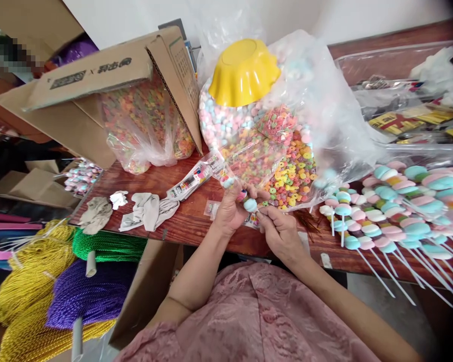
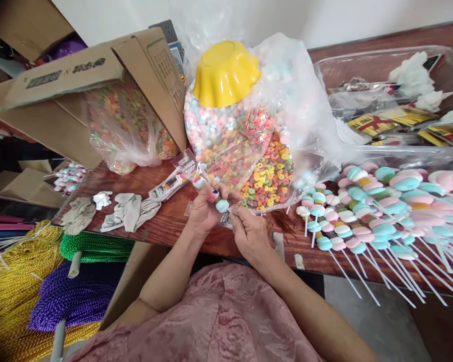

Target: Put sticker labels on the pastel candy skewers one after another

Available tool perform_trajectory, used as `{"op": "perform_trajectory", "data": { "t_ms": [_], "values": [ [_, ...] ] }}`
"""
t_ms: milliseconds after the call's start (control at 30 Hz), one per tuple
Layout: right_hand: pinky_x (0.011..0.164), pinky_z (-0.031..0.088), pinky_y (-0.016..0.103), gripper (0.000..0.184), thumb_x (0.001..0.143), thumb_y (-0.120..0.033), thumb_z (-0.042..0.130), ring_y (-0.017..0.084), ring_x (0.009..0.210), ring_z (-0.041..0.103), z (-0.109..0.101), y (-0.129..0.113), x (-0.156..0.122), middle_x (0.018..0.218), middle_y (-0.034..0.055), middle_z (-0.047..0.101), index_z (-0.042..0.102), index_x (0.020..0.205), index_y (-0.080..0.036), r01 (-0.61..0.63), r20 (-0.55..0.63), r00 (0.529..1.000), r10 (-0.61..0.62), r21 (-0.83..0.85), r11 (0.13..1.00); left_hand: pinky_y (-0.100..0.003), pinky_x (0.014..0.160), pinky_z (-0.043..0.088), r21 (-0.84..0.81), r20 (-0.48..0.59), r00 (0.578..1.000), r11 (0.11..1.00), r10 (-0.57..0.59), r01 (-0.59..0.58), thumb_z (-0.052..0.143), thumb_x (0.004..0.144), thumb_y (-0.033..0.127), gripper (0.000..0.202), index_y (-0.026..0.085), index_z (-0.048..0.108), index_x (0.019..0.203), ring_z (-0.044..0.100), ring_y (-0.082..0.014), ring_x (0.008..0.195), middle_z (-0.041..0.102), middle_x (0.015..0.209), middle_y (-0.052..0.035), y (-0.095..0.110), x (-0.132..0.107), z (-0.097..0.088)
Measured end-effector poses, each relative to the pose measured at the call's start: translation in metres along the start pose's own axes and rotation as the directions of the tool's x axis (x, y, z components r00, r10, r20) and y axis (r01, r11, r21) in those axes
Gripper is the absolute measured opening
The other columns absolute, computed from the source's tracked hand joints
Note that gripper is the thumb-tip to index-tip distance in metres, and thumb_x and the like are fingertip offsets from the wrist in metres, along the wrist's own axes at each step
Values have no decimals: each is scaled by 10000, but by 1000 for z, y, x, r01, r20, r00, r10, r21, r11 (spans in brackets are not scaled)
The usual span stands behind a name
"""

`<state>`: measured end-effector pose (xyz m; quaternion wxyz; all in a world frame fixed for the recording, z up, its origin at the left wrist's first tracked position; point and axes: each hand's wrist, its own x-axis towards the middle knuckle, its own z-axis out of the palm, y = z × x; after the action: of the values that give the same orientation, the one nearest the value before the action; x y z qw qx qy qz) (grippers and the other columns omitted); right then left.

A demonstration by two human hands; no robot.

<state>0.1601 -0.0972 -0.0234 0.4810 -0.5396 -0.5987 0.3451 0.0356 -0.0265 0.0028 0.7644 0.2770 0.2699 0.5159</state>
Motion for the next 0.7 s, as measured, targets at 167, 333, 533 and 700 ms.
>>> {"op": "perform_trajectory", "data": {
  "t_ms": [167,333,533,700],
  "values": [
    [575,339,266,305,931,-330,511,116,531,440,-3,3,2,541,-39,482,509,649,-214,-83,133,989,67,117,990,-432,936,528,-72,-17,997,995,70,-71,787,752,396,281,207,613,866,696,-191,816,649,738,23,14,3,-9],
    [590,340,272,361,914,-341,522,115,534,437,1,-2,3,522,-32,492,486,579,-209,-143,143,983,118,180,973,-341,826,549,-51,-104,994,998,39,-44,770,803,343,250,203,564,782,525,-78,518,466,549,88,9,-1,2],
    [570,342,274,365,882,-346,514,119,526,428,11,-9,-3,502,-27,477,467,544,-218,-178,103,982,161,178,968,-234,585,467,-82,-115,986,988,119,-129,764,800,456,550,178,344,579,344,-37,413,315,476,95,-2,-6,15],
    [550,332,274,354,851,-384,554,111,489,392,13,-10,-1,462,-32,474,486,545,-219,-260,151,964,221,336,905,-262,644,513,-139,-99,994,989,40,-54,687,828,563,551,186,361,592,415,-67,477,337,503,72,-2,-7,8]
  ]
}}
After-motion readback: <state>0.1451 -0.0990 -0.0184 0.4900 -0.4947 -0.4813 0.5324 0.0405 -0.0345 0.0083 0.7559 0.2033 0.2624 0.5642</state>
